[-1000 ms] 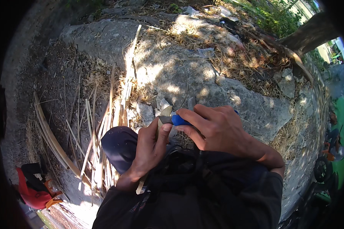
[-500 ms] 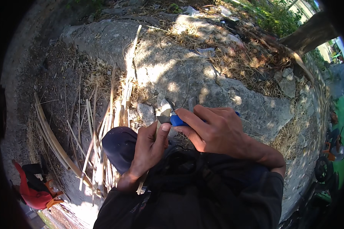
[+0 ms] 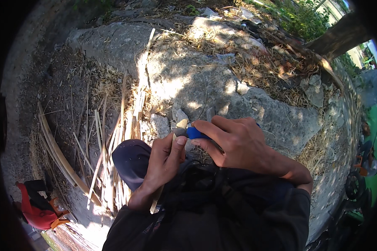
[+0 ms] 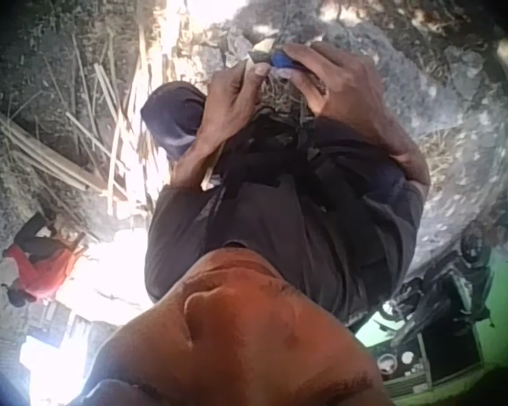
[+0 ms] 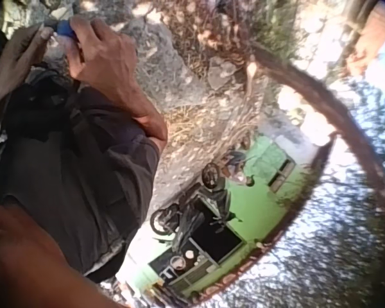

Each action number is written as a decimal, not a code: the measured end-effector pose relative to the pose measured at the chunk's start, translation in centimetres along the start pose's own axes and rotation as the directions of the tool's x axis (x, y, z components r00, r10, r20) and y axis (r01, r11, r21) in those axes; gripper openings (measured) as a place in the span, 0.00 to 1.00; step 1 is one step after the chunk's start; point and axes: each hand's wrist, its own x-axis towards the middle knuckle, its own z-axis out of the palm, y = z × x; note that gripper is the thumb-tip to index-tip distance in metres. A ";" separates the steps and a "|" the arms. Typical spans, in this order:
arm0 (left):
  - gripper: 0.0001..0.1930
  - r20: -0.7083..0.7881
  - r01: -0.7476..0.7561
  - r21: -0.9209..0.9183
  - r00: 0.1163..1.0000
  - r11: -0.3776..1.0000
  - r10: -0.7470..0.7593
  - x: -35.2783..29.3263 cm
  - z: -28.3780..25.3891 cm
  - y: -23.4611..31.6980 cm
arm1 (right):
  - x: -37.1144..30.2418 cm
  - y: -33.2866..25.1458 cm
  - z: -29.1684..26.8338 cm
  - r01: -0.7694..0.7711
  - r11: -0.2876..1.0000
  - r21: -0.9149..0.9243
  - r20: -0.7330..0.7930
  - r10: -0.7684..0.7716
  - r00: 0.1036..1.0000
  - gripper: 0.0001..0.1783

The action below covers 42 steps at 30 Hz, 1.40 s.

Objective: The person whittles a bamboo stick using a utility knife.

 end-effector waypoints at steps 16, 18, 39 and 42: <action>0.17 0.037 -0.083 -0.096 0.996 0.992 0.087 0.0 0.1 -0.1 | -0.3 0.1 -0.2 -0.017 0.999 0.048 -0.004 0.017 1.000 0.16; 0.19 0.089 -0.067 -0.152 0.993 0.986 0.081 -0.1 -0.1 -0.2 | -0.2 0.0 -0.4 -0.018 0.997 0.074 -0.009 0.018 1.000 0.16; 0.15 0.052 -0.043 -0.017 0.998 0.999 0.044 0.3 -0.2 -0.5 | -0.1 1.1 -0.7 -0.023 0.994 0.106 -0.095 0.033 0.995 0.16; 0.13 0.034 -0.071 -0.127 0.997 0.989 0.076 0.2 0.0 0.0 | -0.1 1.3 0.4 -0.013 0.996 0.086 -0.003 0.013 1.000 0.16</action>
